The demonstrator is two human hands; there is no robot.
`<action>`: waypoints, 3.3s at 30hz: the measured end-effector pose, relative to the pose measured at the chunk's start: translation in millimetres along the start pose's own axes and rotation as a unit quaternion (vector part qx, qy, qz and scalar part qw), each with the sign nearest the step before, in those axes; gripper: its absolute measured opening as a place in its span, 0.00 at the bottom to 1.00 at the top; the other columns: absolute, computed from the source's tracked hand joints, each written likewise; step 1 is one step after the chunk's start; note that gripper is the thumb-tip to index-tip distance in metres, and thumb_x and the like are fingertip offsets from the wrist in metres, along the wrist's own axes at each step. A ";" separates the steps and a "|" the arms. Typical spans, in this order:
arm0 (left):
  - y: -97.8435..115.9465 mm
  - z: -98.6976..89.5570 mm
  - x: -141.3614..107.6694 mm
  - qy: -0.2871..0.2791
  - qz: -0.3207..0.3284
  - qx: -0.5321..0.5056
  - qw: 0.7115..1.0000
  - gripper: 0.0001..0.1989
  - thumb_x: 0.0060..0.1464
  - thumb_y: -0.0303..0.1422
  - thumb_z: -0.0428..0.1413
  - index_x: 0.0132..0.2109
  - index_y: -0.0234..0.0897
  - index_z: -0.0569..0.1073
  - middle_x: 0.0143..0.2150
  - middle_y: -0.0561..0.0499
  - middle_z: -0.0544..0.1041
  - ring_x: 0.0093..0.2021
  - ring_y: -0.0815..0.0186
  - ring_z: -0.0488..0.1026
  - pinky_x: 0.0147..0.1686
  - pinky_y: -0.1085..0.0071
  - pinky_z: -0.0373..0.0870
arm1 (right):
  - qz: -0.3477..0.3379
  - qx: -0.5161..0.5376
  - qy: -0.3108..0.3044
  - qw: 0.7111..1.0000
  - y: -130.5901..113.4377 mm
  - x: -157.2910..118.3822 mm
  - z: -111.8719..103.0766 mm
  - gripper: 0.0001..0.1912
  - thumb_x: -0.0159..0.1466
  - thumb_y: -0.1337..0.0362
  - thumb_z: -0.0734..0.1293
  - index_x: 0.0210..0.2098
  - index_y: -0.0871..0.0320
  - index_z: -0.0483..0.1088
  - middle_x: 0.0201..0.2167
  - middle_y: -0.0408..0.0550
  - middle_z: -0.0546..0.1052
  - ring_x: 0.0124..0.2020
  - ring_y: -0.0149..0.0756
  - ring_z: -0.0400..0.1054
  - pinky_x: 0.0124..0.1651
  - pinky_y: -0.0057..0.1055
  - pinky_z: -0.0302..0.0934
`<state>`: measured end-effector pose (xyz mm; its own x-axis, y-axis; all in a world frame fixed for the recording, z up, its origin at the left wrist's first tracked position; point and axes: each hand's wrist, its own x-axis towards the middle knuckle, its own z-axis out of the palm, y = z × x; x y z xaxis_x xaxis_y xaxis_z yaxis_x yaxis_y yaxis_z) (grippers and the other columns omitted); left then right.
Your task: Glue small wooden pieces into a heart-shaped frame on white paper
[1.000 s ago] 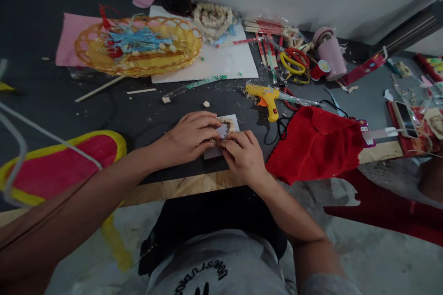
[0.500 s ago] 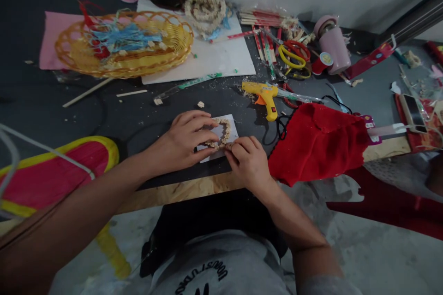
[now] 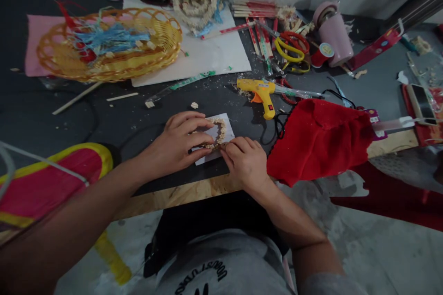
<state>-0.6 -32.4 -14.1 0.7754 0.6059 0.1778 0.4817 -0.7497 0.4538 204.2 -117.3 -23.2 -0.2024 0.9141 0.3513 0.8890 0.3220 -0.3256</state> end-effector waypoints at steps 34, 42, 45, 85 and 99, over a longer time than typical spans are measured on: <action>-2.3 2.1 -0.2 0.025 0.001 0.009 1.000 0.09 0.62 0.38 0.56 0.39 0.41 0.79 0.53 0.46 0.74 0.57 0.51 0.63 0.54 0.51 0.60 | 0.004 -0.001 0.004 1.000 -0.4 -0.3 -0.6 0.11 0.70 0.62 0.64 0.34 0.56 0.75 0.32 0.46 0.79 0.35 0.34 0.71 0.39 0.31 0.60; -0.1 2.0 -1.0 0.029 -0.001 0.020 0.999 0.07 0.61 0.36 0.58 0.39 0.40 0.79 0.52 0.46 0.75 0.57 0.52 0.63 0.54 0.51 0.61 | 0.008 -0.021 -0.007 1.000 -0.9 -1.0 -0.2 0.12 0.71 0.62 0.63 0.34 0.55 0.76 0.33 0.46 0.79 0.36 0.35 0.71 0.40 0.31 0.59; 0.5 2.1 -1.0 0.031 0.004 0.021 0.999 0.08 0.61 0.36 0.58 0.39 0.39 0.80 0.52 0.44 0.75 0.57 0.51 0.63 0.55 0.51 0.61 | 0.012 -0.031 -0.010 0.999 -2.0 -0.4 -0.3 0.11 0.70 0.62 0.63 0.34 0.55 0.75 0.33 0.46 0.79 0.36 0.35 0.71 0.40 0.32 0.59; 1.3 -2.3 -0.1 0.050 0.027 0.038 0.998 0.07 0.60 0.36 0.57 0.40 0.41 0.79 0.51 0.46 0.77 0.56 0.51 0.65 0.55 0.50 0.60 | 0.031 -0.036 -0.015 0.999 -4.7 1.5 0.0 0.08 0.69 0.64 0.64 0.34 0.55 0.74 0.33 0.45 0.78 0.36 0.36 0.70 0.40 0.31 0.58; 12.3 -6.9 -4.2 0.072 0.112 0.170 0.976 0.10 0.64 0.29 0.53 0.38 0.46 0.78 0.40 0.52 0.77 0.49 0.57 0.65 0.47 0.55 0.58 | 0.047 -0.051 -0.037 0.997 -3.6 1.6 3.3 0.10 0.70 0.61 0.63 0.36 0.53 0.75 0.35 0.46 0.78 0.36 0.36 0.69 0.39 0.33 0.56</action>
<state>-0.8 -42.4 -3.2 0.8236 0.4293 0.3706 0.4331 -0.8980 0.0779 199.3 -116.2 -24.3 -0.1423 0.9562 0.2557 0.9421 0.2101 -0.2615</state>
